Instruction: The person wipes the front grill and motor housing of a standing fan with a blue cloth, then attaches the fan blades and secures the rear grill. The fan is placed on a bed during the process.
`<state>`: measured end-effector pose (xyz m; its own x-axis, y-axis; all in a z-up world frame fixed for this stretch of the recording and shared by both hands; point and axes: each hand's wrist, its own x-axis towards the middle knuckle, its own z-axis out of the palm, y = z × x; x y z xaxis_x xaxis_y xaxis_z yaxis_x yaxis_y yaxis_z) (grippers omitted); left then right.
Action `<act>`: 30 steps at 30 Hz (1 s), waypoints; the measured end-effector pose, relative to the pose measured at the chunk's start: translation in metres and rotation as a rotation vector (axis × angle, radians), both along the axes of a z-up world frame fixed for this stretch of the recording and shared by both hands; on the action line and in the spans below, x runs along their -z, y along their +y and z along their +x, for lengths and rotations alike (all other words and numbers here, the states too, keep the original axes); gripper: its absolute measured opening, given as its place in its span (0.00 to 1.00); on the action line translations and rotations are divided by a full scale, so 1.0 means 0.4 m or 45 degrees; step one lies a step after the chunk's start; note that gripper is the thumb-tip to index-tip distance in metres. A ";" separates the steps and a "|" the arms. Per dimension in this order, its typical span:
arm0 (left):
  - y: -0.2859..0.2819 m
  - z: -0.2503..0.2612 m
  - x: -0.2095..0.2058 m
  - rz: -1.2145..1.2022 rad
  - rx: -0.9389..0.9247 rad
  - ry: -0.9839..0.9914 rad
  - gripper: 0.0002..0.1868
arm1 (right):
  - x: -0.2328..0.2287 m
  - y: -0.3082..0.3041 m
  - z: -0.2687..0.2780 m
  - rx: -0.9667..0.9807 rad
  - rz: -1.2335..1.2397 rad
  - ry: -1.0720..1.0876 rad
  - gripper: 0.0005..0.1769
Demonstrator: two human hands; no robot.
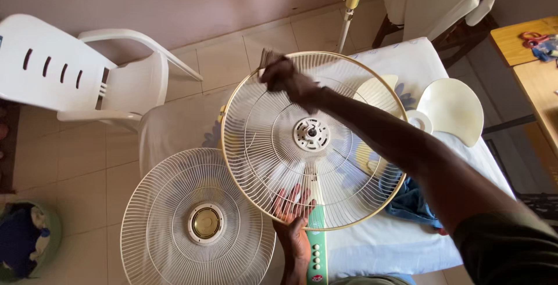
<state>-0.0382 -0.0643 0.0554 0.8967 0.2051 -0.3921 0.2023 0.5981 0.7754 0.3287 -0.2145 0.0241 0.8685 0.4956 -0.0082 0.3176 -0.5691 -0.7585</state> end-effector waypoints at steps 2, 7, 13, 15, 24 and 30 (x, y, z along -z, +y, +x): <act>-0.002 0.017 -0.016 -0.054 -0.037 -0.005 0.54 | -0.014 -0.024 -0.050 -0.524 -0.340 -0.368 0.16; -0.002 0.021 -0.038 -0.031 -0.171 0.022 0.54 | -0.083 -0.172 -0.002 0.060 -0.322 -0.089 0.20; -0.003 0.014 -0.034 -0.164 -0.167 0.033 0.52 | -0.033 -0.215 -0.158 -0.418 -0.480 -1.084 0.23; -0.007 0.019 -0.029 -0.201 -0.181 0.019 0.52 | -0.083 -0.222 -0.192 -0.303 -0.433 -1.203 0.19; 0.003 0.016 -0.016 -0.207 -0.210 -0.024 0.49 | -0.128 -0.308 -0.347 -0.046 -0.085 0.586 0.18; 0.013 0.017 -0.004 -0.229 -0.144 -0.071 0.49 | -0.175 -0.378 -0.320 0.135 -0.483 -0.545 0.20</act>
<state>-0.0316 -0.0592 0.0570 0.8933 0.2369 -0.3819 0.0857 0.7443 0.6624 0.2008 -0.3657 0.0943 0.8785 0.4363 0.1945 0.4771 -0.8215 -0.3122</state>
